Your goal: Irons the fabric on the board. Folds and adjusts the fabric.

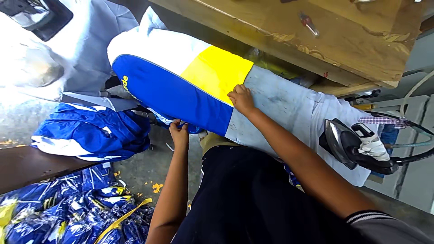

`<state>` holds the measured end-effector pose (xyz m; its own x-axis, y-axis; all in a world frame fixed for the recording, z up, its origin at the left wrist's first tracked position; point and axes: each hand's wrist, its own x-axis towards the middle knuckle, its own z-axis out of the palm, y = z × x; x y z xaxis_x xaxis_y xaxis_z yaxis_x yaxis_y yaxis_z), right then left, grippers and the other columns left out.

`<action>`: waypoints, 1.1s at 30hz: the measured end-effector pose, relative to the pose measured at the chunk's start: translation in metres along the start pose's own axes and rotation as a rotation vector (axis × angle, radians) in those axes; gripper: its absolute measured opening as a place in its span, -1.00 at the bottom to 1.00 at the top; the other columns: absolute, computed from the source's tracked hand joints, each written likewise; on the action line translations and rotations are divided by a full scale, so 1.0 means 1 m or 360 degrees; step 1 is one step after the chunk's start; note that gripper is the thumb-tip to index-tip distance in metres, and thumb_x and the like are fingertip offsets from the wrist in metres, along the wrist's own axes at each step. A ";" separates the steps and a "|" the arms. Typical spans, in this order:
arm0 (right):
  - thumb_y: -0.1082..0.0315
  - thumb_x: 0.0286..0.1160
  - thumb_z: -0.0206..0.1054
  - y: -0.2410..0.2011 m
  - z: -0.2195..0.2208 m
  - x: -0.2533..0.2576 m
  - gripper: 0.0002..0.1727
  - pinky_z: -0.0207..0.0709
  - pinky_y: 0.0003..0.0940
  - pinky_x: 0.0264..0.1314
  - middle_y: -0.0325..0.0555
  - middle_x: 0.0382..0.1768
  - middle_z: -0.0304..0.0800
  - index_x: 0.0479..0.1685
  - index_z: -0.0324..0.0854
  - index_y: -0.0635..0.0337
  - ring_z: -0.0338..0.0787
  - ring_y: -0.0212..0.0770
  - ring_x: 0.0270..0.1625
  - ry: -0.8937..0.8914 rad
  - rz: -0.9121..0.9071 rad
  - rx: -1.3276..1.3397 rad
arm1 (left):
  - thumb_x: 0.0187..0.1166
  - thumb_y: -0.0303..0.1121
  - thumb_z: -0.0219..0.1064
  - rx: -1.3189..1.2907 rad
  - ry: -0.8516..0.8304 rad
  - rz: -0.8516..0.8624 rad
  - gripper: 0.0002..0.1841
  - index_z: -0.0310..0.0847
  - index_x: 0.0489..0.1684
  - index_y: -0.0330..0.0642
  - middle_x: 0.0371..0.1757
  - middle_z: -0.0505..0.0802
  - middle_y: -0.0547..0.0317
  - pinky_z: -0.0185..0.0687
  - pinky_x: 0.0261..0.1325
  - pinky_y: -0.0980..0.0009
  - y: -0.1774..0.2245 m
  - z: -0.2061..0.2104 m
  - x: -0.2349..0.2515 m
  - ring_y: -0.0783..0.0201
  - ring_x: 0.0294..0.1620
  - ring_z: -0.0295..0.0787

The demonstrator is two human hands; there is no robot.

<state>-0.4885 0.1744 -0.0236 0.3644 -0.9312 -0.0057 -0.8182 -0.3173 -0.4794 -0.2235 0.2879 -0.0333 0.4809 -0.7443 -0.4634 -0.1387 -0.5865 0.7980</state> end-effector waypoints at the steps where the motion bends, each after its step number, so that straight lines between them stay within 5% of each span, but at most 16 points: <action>1: 0.40 0.66 0.27 0.000 0.000 0.001 -0.76 0.47 0.24 0.32 0.28 0.06 0.77 0.01 0.87 0.22 0.69 0.31 0.27 -0.0021 -0.0034 -0.0029 | 0.67 -0.48 0.26 0.0006 0.0023 -0.0003 -0.51 0.31 0.56 -0.43 0.48 0.50 -0.40 0.57 0.26 0.02 0.002 0.001 0.002 -0.08 0.24 0.61; 3: 0.44 0.68 0.21 0.002 -0.008 0.005 -0.76 0.47 0.24 0.31 0.29 0.06 0.76 -0.05 0.79 0.34 0.70 0.31 0.29 0.0002 -0.0009 -0.0037 | 0.68 -0.45 0.25 -0.0005 0.0070 0.0002 -0.49 0.28 0.58 -0.44 0.50 0.51 -0.40 0.58 0.28 0.04 0.006 -0.001 0.007 -0.07 0.23 0.62; 6: 0.38 0.77 0.05 0.012 -0.042 0.015 -0.65 0.43 0.31 0.46 0.44 0.21 0.70 0.07 0.66 0.53 0.64 0.36 0.43 0.0151 0.0457 0.0093 | 0.75 -0.35 0.21 -0.0091 0.0157 0.0002 -0.41 0.14 0.69 -0.45 0.55 0.49 -0.42 0.58 0.36 0.02 0.012 -0.020 0.026 -0.12 0.36 0.62; 10: 0.24 0.85 0.01 0.038 -0.067 0.041 -0.56 0.37 0.30 0.53 0.41 0.38 0.62 0.31 0.59 0.45 0.55 0.34 0.54 0.0173 0.0743 0.0013 | 0.79 -0.12 0.18 -0.0104 0.0286 0.0019 -0.35 0.19 0.65 -0.48 0.46 0.58 -0.42 0.58 0.36 0.04 0.014 -0.050 0.071 -0.07 0.30 0.66; 13: 0.58 0.54 0.22 0.048 -0.068 0.067 -0.42 0.29 0.41 0.56 0.33 0.58 0.49 0.61 0.51 0.14 0.40 0.39 0.67 -0.0043 0.0626 -0.0131 | 0.82 -0.13 0.16 -0.0051 0.0228 -0.0078 -0.46 0.41 0.45 -0.54 0.34 0.66 -0.41 0.56 0.35 0.02 0.031 -0.056 0.088 -0.07 0.22 0.68; 15: 0.65 0.43 0.27 0.058 -0.062 0.080 -0.39 0.24 0.46 0.54 0.29 0.57 0.53 0.54 0.61 0.10 0.39 0.39 0.67 -0.0141 0.0466 -0.0211 | 0.84 -0.22 0.15 0.0038 0.0208 -0.0123 -0.53 0.42 0.37 -0.59 0.26 0.67 -0.45 0.54 0.36 -0.01 0.039 -0.054 0.093 -0.11 0.19 0.68; 20: 0.57 0.60 0.20 0.050 -0.060 0.088 -0.69 0.25 0.41 0.53 0.26 0.38 0.71 0.17 0.80 0.29 0.51 0.33 0.59 -0.0173 0.0166 -0.0376 | 0.83 -0.25 0.09 0.0227 0.0340 -0.0046 -0.53 0.44 0.41 -0.57 0.30 0.69 -0.52 0.52 0.44 -0.18 0.029 -0.087 0.109 -0.28 0.33 0.68; 26: 0.48 0.63 0.25 -0.013 -0.023 0.053 -0.75 0.39 0.35 0.40 0.21 0.23 0.81 0.09 0.81 0.28 0.69 0.27 0.41 -0.0435 -0.0285 -0.0311 | 0.81 -0.27 0.07 0.0319 0.0651 -0.0263 -0.52 0.43 0.42 -0.61 0.38 0.65 -0.55 0.43 0.51 -0.17 0.000 -0.162 0.125 -0.29 0.44 0.61; 29: 0.50 0.63 0.23 -0.019 -0.018 0.039 -0.74 0.39 0.33 0.36 0.17 0.22 0.82 0.07 0.82 0.26 0.69 0.24 0.41 -0.0476 -0.0242 -0.0266 | 0.81 -0.33 0.07 0.0472 0.0528 -0.0240 -0.54 0.40 0.46 -0.59 0.42 0.62 -0.57 0.41 0.54 -0.19 -0.002 -0.155 0.114 -0.33 0.49 0.57; 33: 0.53 0.63 0.19 -0.015 -0.045 0.044 -0.64 0.23 0.38 0.57 0.16 0.50 0.65 0.30 0.74 0.25 0.51 0.20 0.64 -0.0760 0.0024 0.0013 | 0.80 -0.36 0.12 0.0739 0.0110 0.0209 -0.50 0.29 0.58 -0.59 0.56 0.47 -0.61 0.39 0.60 -0.20 0.002 -0.105 0.068 -0.41 0.56 0.47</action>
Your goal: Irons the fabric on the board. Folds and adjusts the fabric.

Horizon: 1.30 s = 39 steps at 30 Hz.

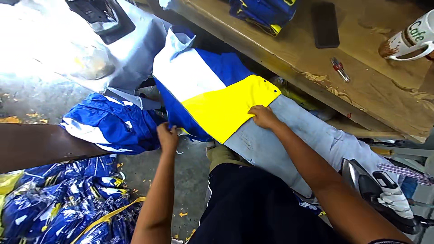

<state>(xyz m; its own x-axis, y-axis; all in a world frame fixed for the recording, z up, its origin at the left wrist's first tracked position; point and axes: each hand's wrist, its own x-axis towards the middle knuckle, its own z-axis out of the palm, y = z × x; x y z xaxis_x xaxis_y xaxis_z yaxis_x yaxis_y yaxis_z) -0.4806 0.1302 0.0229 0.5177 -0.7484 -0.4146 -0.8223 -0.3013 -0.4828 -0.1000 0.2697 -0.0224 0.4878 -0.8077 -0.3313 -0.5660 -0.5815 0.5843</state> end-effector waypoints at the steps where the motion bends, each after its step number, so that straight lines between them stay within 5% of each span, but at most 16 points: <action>1: 0.57 0.63 0.15 0.001 -0.009 -0.001 -0.65 0.30 0.34 0.58 0.21 0.43 0.69 0.25 0.74 0.31 0.58 0.20 0.57 0.0025 0.0040 0.0148 | 0.77 -0.37 0.17 0.0028 -0.0045 0.0171 -0.50 0.33 0.55 -0.59 0.54 0.48 -0.60 0.46 0.56 -0.17 0.008 0.013 -0.016 -0.40 0.52 0.51; 4: 0.54 0.66 0.08 0.007 -0.028 -0.005 -0.74 0.52 0.17 0.15 0.32 -0.17 0.77 -0.20 0.69 0.52 0.76 0.18 -0.01 0.0443 0.0216 0.0568 | 0.67 -0.42 0.25 -0.0061 -0.0071 0.0573 -0.56 0.49 0.40 -0.62 0.45 0.58 -0.57 0.45 0.55 -0.17 0.029 0.049 -0.058 -0.39 0.49 0.55; 6: 0.51 0.68 0.03 0.014 -0.033 -0.003 -0.73 0.55 0.00 0.04 0.21 -0.30 0.72 -0.23 0.61 0.50 0.72 0.01 -0.16 0.0615 0.0303 0.0770 | 0.66 -0.43 0.25 -0.0150 -0.0075 0.0668 -0.59 0.54 0.34 -0.61 0.40 0.63 -0.54 0.51 0.49 -0.13 0.038 0.067 -0.078 -0.35 0.44 0.59; 10: 0.54 0.69 -0.06 0.013 -0.027 -0.005 -0.73 0.57 -0.17 -0.01 0.08 -0.27 0.68 0.18 0.46 0.46 0.69 -0.16 -0.21 0.0601 0.0372 0.1150 | 0.60 -0.46 0.27 -0.0244 -0.0108 0.0832 -0.63 0.61 0.24 -0.60 0.31 0.68 -0.53 0.62 0.35 -0.07 0.048 0.089 -0.103 -0.32 0.33 0.68; 16: 0.44 0.71 -0.03 -0.026 -0.011 -0.048 -0.85 0.68 -0.33 0.01 -0.20 -0.24 0.67 0.02 0.41 0.26 0.75 -0.36 -0.20 0.0440 0.0003 0.1777 | 0.64 -0.43 0.26 -0.0604 -0.0359 0.0794 -0.73 0.68 0.05 -0.53 0.18 0.76 -0.33 0.66 0.22 0.18 0.094 0.089 -0.126 0.02 0.20 0.73; 23: 0.37 0.73 0.12 -0.050 0.014 -0.092 -0.90 0.57 -0.46 0.05 -0.27 -0.13 0.64 0.07 0.46 0.08 0.63 -0.45 -0.11 0.0453 -0.0164 0.1845 | 0.73 -0.44 0.20 -0.1458 -0.0806 0.0403 -0.73 0.59 0.29 -0.30 0.04 0.82 0.24 0.69 0.07 0.46 0.167 0.089 -0.135 0.49 -0.12 0.74; 30: 0.43 0.72 0.17 -0.042 0.036 -0.097 -0.86 0.53 -0.49 0.09 -0.22 0.02 0.67 0.13 0.45 0.17 0.64 -0.47 -0.02 0.0616 -0.0097 0.1932 | 0.78 -0.44 0.16 -0.1881 -0.1025 0.0094 -0.81 0.74 -0.04 -0.09 -0.19 0.85 0.37 0.67 -0.12 0.58 0.185 0.106 -0.137 0.53 -0.29 0.72; 39: 0.44 0.80 0.08 -0.043 0.052 -0.090 -0.91 0.64 -0.49 -0.02 -0.28 -0.10 0.71 0.06 0.46 0.10 0.72 -0.47 -0.16 0.0480 0.0020 0.2345 | 0.69 -0.59 0.21 -0.1808 -0.0971 0.0062 -0.80 0.73 0.04 -0.20 -0.15 0.86 0.31 0.69 -0.08 0.55 0.177 0.108 -0.135 0.51 -0.27 0.73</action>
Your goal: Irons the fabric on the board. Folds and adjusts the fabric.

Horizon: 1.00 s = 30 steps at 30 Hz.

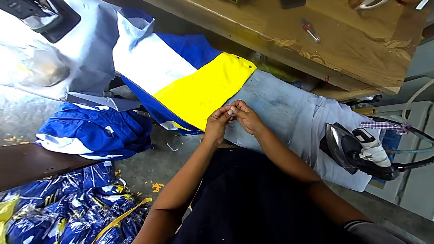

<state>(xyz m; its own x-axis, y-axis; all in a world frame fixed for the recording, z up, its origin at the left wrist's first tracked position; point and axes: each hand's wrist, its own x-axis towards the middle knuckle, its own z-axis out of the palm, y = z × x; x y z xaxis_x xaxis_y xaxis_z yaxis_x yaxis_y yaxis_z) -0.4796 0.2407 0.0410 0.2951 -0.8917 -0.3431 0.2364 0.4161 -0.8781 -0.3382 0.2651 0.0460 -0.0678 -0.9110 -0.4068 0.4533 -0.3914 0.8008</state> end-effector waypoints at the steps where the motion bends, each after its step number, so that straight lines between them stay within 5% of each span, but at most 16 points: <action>1: 0.43 0.80 0.08 0.001 0.001 0.001 -0.91 0.64 -0.49 -0.03 -0.29 -0.11 0.71 0.06 0.46 0.09 0.72 -0.47 -0.16 -0.0008 0.0006 0.0009 | 0.67 -0.61 0.22 -0.0005 0.0008 0.0003 -0.80 0.74 0.04 -0.20 -0.14 0.87 0.32 0.70 -0.08 0.55 0.000 -0.001 -0.001 0.51 -0.26 0.74; 21: 0.38 0.71 0.26 0.005 0.006 -0.005 -0.83 0.52 -0.50 -0.04 -0.16 -0.05 0.67 0.12 0.47 0.21 0.62 -0.47 -0.14 0.0079 -0.0090 -0.0481 | 0.74 -0.53 0.12 -0.0136 0.0096 -0.0207 -0.79 0.72 -0.05 -0.13 -0.22 0.83 0.34 0.64 -0.20 0.60 -0.001 -0.011 -0.007 0.53 -0.35 0.68; 23: 0.35 0.69 0.29 0.008 0.002 0.006 -0.75 0.58 -0.42 0.05 -0.05 -0.01 0.66 0.16 0.49 0.32 0.67 -0.36 -0.05 0.0122 -0.0133 -0.0669 | 0.69 -0.55 0.19 0.0218 0.0125 -0.0111 -0.79 0.65 0.16 -0.20 -0.08 0.81 0.27 0.64 -0.10 0.53 -0.004 -0.020 -0.014 0.49 -0.24 0.69; 25: 0.30 0.70 0.28 0.005 -0.008 0.024 -0.62 0.59 -0.16 0.32 0.26 0.19 0.69 0.25 0.53 0.48 0.73 -0.03 0.22 0.0216 -0.0215 -0.1022 | 0.63 -0.55 0.25 0.0788 0.0127 0.0048 -0.66 0.54 0.36 -0.35 0.16 0.77 0.02 0.66 0.03 0.37 -0.012 -0.039 -0.025 0.35 -0.07 0.71; 27: 0.18 0.75 0.25 -0.002 -0.020 0.050 -0.46 0.44 0.09 0.58 0.45 0.41 0.59 0.42 0.50 0.53 0.60 0.27 0.49 0.0333 -0.0242 -0.1469 | 0.52 -0.55 0.33 0.1354 0.0201 0.0287 -0.62 0.57 0.30 -0.47 0.21 0.75 -0.24 0.69 0.09 0.15 -0.025 -0.064 -0.036 0.08 0.06 0.75; 30: -0.06 0.82 0.06 -0.009 -0.032 0.091 -0.27 0.09 0.31 0.77 0.40 0.74 0.26 0.71 0.31 0.40 0.21 0.36 0.81 0.0534 -0.0257 -0.2026 | 0.37 -0.48 0.48 0.1978 0.0402 0.0688 -0.60 0.64 0.14 -0.55 0.20 0.72 -0.50 0.60 0.32 -0.21 -0.054 -0.102 -0.045 -0.37 0.27 0.69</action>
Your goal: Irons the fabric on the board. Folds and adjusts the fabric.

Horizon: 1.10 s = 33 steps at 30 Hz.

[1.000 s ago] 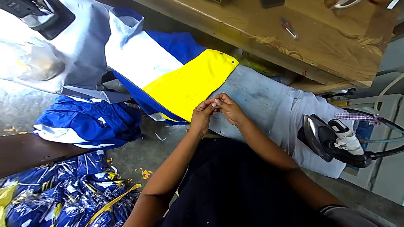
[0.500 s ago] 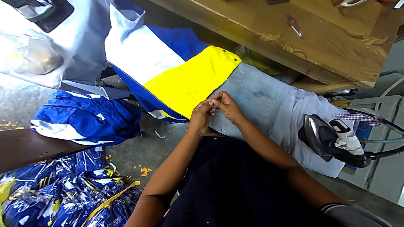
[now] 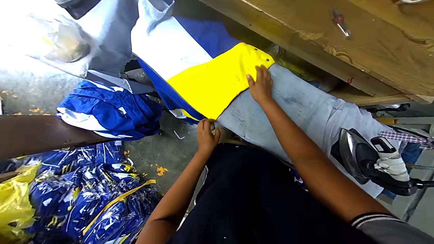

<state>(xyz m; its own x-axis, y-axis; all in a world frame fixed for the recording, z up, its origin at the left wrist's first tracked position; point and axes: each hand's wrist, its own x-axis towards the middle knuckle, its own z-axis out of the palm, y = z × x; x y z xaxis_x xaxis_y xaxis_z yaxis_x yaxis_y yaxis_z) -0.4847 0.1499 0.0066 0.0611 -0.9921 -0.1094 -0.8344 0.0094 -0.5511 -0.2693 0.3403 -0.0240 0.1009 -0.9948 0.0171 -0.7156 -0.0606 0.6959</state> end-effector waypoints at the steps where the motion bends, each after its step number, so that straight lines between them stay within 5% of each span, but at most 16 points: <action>1: -0.11 0.84 -0.01 0.003 0.005 0.014 -0.22 -0.02 0.33 0.80 0.35 0.82 0.11 0.79 0.21 0.34 0.07 0.34 0.87 0.0037 0.0005 -0.0121 | 0.34 -0.44 0.51 0.0140 0.0096 0.0073 -0.58 0.65 0.13 -0.54 0.20 0.72 -0.52 0.56 0.34 -0.26 -0.011 0.005 -0.003 -0.44 0.28 0.66; 4: -0.23 0.83 -0.15 0.018 0.025 0.047 -0.15 -0.21 0.37 0.83 0.24 0.91 -0.11 0.91 0.01 0.20 -0.13 0.26 0.94 0.0077 -0.0067 -0.0381 | 0.37 -0.38 0.53 0.0396 0.0150 0.0223 -0.55 0.69 0.19 -0.48 0.23 0.72 -0.52 0.48 0.36 -0.34 -0.023 0.015 0.002 -0.50 0.30 0.64; 8: -0.30 0.81 -0.20 0.054 0.027 0.069 -0.14 -0.37 0.43 0.85 0.17 0.93 -0.12 0.94 0.00 0.07 -0.18 0.23 0.96 -0.0019 -0.0139 -0.0548 | 0.53 -0.52 0.35 0.0602 -0.0063 0.0301 -0.69 0.75 0.21 -0.29 0.25 0.76 -0.42 0.45 0.39 -0.35 -0.023 0.024 0.026 -0.44 0.35 0.66; 18: -0.28 0.83 -0.24 0.069 0.018 0.062 -0.16 -0.39 0.42 0.84 0.12 0.94 -0.17 0.95 -0.04 0.03 -0.21 0.18 0.97 -0.0053 -0.0108 -0.0579 | 0.48 -0.70 0.27 0.0642 -0.0135 0.0331 -0.72 0.80 0.04 -0.32 0.08 0.83 -0.28 0.64 0.14 -0.20 -0.006 0.020 0.033 -0.33 0.16 0.76; 24: -0.29 0.82 -0.24 0.110 -0.001 0.031 -0.16 -0.38 0.45 0.83 0.14 0.93 -0.13 0.94 0.01 0.05 -0.18 0.22 0.96 -0.0022 -0.0077 -0.0579 | 0.57 -0.67 0.12 0.0546 -0.0710 0.0190 -0.60 0.67 0.33 -0.35 0.27 0.77 -0.34 0.58 0.37 -0.15 0.047 0.028 0.008 -0.32 0.35 0.68; 33: -0.24 0.84 -0.18 0.103 -0.002 0.001 -0.19 -0.38 0.50 0.82 0.19 0.93 -0.14 0.92 0.06 0.07 -0.21 0.27 0.95 0.0030 -0.0042 -0.0517 | 0.70 -0.12 0.22 0.0610 -0.0842 0.0255 -0.49 0.57 0.56 -0.17 0.60 0.58 -0.26 0.31 0.56 -0.23 0.054 0.025 0.014 -0.27 0.62 0.46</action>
<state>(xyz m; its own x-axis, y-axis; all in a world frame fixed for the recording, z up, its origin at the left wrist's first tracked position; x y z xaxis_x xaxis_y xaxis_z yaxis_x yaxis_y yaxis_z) -0.5723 0.1492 -0.0486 0.0776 -0.9936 -0.0815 -0.9639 -0.0539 -0.2606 -0.3242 0.3205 -0.0043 -0.3093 -0.8943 -0.3233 -0.8983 0.1632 0.4080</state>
